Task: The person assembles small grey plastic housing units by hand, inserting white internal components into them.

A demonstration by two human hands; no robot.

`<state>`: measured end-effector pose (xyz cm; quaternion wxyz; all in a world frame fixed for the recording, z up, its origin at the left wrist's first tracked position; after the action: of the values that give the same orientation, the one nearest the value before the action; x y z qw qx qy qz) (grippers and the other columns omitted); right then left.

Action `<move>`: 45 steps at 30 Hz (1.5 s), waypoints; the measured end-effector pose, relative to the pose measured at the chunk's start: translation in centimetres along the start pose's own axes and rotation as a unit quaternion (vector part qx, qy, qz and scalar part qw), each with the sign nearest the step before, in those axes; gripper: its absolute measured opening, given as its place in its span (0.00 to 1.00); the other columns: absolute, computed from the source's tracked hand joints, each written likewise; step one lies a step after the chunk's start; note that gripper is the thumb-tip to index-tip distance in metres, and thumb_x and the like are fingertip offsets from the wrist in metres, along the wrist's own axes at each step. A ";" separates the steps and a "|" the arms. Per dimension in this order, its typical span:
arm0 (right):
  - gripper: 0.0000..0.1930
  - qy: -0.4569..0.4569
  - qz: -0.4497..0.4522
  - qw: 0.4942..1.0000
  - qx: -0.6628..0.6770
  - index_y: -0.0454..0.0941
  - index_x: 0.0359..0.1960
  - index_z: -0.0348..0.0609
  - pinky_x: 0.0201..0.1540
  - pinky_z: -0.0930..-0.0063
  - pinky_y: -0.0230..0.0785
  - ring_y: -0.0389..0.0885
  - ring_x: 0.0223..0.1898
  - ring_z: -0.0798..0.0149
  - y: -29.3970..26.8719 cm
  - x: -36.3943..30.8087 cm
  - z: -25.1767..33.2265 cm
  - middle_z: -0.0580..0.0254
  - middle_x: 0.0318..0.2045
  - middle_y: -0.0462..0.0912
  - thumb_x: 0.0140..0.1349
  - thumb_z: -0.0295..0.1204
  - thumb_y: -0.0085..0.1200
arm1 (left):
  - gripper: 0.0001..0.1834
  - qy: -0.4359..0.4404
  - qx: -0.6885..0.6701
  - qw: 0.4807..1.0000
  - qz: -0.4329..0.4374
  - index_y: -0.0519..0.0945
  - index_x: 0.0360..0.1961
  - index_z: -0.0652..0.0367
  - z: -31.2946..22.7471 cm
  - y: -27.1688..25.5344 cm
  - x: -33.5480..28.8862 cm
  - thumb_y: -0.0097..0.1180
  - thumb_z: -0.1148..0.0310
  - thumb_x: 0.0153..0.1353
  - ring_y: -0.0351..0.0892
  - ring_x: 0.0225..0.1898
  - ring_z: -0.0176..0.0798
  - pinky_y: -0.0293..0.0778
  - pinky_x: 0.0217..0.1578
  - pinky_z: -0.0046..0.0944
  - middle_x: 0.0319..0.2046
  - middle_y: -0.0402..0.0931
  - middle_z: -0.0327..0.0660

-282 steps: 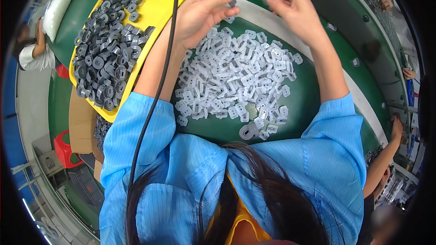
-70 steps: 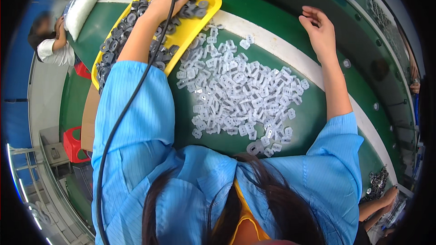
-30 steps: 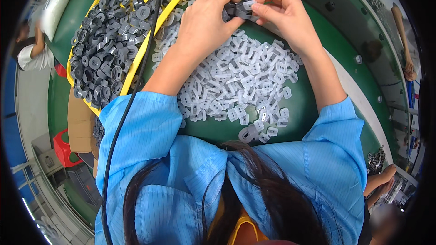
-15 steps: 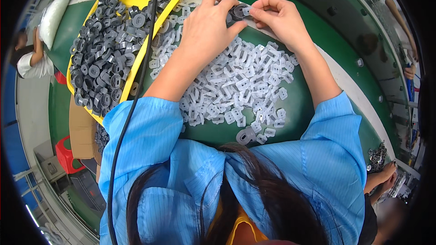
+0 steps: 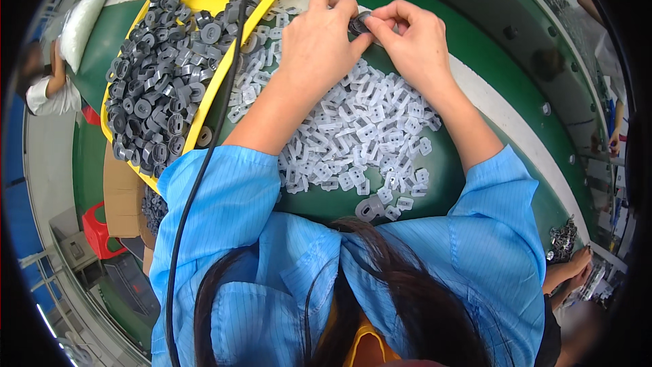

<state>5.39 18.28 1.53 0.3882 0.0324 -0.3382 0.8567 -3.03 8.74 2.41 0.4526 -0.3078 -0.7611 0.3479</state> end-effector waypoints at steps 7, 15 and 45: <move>0.06 -0.060 -0.025 0.998 -0.026 0.80 0.25 0.37 0.30 0.72 0.70 0.77 0.23 0.65 0.1 -0.9 1.0 0.61 0.23 0.81 0.49 0.28 0.62 | 0.16 -0.033 0.016 0.999 0.005 0.78 0.32 0.55 0.5 0.1 -0.3 0.65 0.57 0.47 0.80 0.31 0.48 0.76 0.30 0.45 0.40 0.74 0.41; 0.13 0.036 0.031 0.999 -0.006 0.83 0.34 0.40 0.32 0.75 0.71 0.78 0.25 0.69 -0.2 1.6 -2.8 0.63 0.24 0.82 0.48 0.32 0.64 | 0.13 0.002 0.003 1.000 0.004 0.78 0.32 0.56 0.3 0.3 -0.1 0.65 0.62 0.48 0.80 0.29 0.50 0.76 0.28 0.47 0.39 0.72 0.45; 0.12 0.013 0.200 0.978 0.055 0.80 0.35 0.35 0.37 0.77 0.72 0.80 0.31 0.71 1.2 0.4 -0.8 0.61 0.27 0.82 0.50 0.30 0.61 | 0.17 0.071 -0.046 0.995 0.051 0.79 0.38 0.54 0.2 -0.1 -0.6 0.67 0.63 0.45 0.80 0.36 0.49 0.77 0.36 0.45 0.43 0.73 0.43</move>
<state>4.47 18.46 0.33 0.2111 -0.0257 -0.2852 0.9346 -2.95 8.17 2.13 0.4722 -0.3909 -0.7257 0.3126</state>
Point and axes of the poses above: each hand's wrist, its own x-axis towards the middle knuckle, its own y-axis out of the palm, z = x × y, the point moved 8 cm from there along x, towards the middle knuckle
